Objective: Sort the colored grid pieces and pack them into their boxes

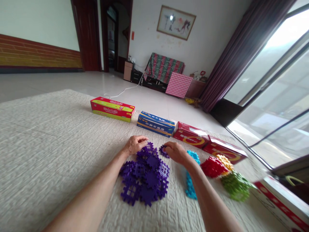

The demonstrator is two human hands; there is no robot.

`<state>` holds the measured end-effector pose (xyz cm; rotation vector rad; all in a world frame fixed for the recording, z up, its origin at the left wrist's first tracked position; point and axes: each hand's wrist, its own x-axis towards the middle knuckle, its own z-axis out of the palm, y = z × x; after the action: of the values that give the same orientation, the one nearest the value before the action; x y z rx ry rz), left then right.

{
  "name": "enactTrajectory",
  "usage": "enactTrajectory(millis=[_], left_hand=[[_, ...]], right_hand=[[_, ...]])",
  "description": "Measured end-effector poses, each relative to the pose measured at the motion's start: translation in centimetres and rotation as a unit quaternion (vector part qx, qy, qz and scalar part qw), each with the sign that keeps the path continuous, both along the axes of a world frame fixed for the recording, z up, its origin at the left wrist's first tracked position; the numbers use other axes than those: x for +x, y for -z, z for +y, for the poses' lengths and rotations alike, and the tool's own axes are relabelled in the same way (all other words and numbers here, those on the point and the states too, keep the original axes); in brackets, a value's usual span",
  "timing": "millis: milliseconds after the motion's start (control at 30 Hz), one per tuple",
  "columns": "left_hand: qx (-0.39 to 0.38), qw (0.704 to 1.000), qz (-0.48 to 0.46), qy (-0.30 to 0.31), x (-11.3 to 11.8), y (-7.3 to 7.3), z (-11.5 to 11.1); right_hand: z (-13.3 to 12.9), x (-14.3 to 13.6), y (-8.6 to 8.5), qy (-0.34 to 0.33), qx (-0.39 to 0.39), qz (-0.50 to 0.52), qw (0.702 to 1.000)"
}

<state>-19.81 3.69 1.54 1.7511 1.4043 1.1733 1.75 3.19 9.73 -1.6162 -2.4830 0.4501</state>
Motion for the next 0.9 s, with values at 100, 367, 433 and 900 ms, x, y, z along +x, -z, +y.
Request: enactTrajectory(millis=[100, 367, 433, 900], left_hand=[[0.0, 1.0, 0.004, -0.002, 0.0, -0.1, 0.0], [0.004, 1.0, 0.008, -0.002, 0.1, 0.1, 0.0], [0.006, 1.0, 0.01, -0.004, 0.1, 0.1, 0.0], [0.006, 1.0, 0.014, -0.009, 0.1, 0.1, 0.0]], right_hand=[[1.4, 1.1, 0.5, 0.041, -0.005, -0.021, 0.999], [0.4, 1.1, 2.1, 0.055, 0.06, -0.031, 0.996], [0.0, 0.8, 2.3, 0.057, 0.072, -0.041, 0.995], [1.1, 0.6, 2.9, 0.057, 0.067, -0.062, 0.994]])
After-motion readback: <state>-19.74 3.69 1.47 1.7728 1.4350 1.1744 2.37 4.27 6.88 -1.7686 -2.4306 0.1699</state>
